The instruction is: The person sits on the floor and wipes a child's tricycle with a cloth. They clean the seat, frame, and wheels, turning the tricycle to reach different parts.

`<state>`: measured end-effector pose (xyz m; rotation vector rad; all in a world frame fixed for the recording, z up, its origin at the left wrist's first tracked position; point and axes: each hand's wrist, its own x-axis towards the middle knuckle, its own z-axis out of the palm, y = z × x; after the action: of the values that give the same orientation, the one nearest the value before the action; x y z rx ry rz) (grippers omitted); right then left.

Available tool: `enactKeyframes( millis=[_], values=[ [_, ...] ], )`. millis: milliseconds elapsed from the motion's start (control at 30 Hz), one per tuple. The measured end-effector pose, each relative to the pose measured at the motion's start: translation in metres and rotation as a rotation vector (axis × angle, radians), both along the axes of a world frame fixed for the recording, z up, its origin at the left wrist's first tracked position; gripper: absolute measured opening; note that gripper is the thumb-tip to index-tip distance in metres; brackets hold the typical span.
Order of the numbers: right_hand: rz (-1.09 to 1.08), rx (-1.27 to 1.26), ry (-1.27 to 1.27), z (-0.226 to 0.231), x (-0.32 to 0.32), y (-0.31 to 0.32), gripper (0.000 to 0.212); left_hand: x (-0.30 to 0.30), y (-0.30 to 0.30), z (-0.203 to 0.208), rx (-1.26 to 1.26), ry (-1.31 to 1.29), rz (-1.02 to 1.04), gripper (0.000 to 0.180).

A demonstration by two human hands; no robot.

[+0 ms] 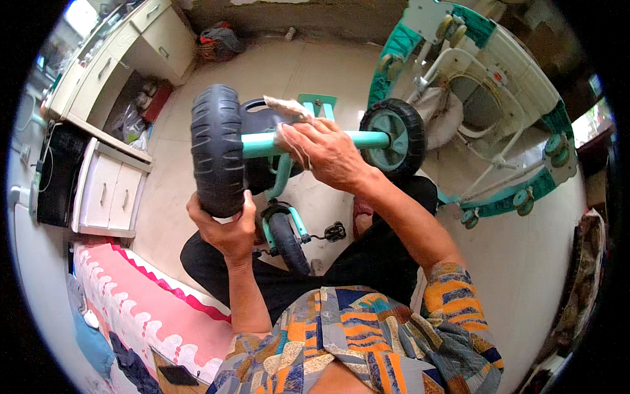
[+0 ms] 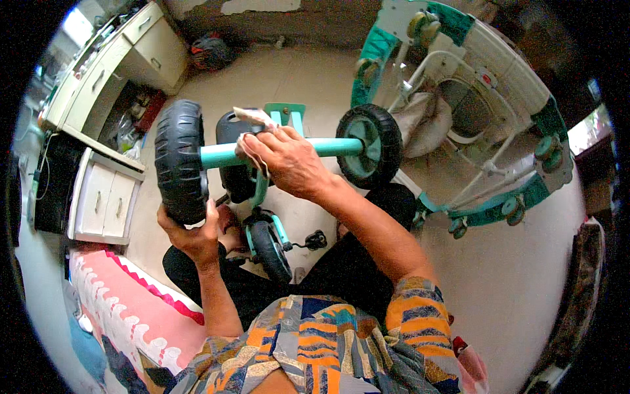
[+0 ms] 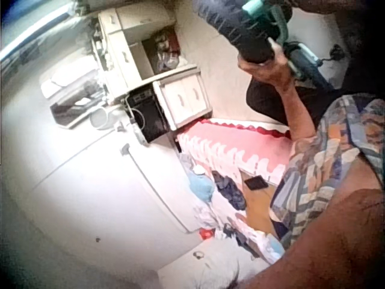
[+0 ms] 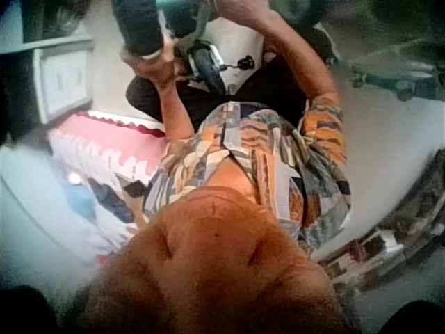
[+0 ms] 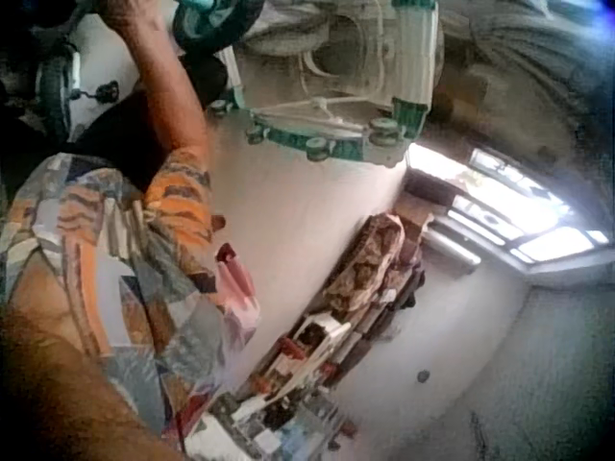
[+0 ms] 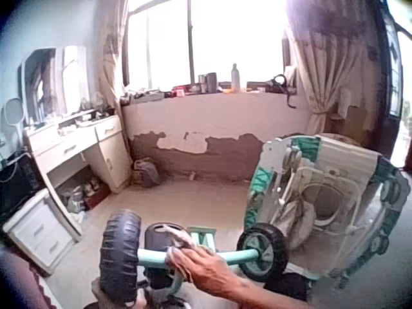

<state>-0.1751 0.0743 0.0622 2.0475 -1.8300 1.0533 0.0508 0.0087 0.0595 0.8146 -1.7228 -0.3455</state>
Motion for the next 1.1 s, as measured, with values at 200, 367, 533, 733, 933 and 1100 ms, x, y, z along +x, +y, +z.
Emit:
enactKeyframes(
  millis=[200,367,533,733,933,1100],
  values=[
    [-0.337,0.158,0.165,-0.044,-0.048,0.066,0.041,0.002,0.0,0.001,-0.016,-0.074,0.074,0.074],
    [-0.587,0.316,0.086,-0.069,-0.076,0.082,0.037,-0.002,-0.001,-0.004,-0.045,-0.088,0.032,0.074],
    [-0.475,0.261,0.043,-0.069,-0.093,0.069,0.032,-0.002,-0.003,-0.005,-0.008,-0.061,0.023,0.073],
    [-0.367,0.122,0.081,-0.051,-0.063,0.033,0.035,0.036,-0.014,-0.003,0.057,0.068,0.118,0.072],
    [-0.401,0.052,0.183,-0.021,-0.004,-0.016,0.022,0.087,-0.022,-0.048,0.31,0.417,0.097,0.054],
    [-0.415,0.023,0.279,-0.006,0.022,-0.034,0.026,0.084,0.017,-0.161,0.899,0.22,-0.075,0.042]
  ],
)
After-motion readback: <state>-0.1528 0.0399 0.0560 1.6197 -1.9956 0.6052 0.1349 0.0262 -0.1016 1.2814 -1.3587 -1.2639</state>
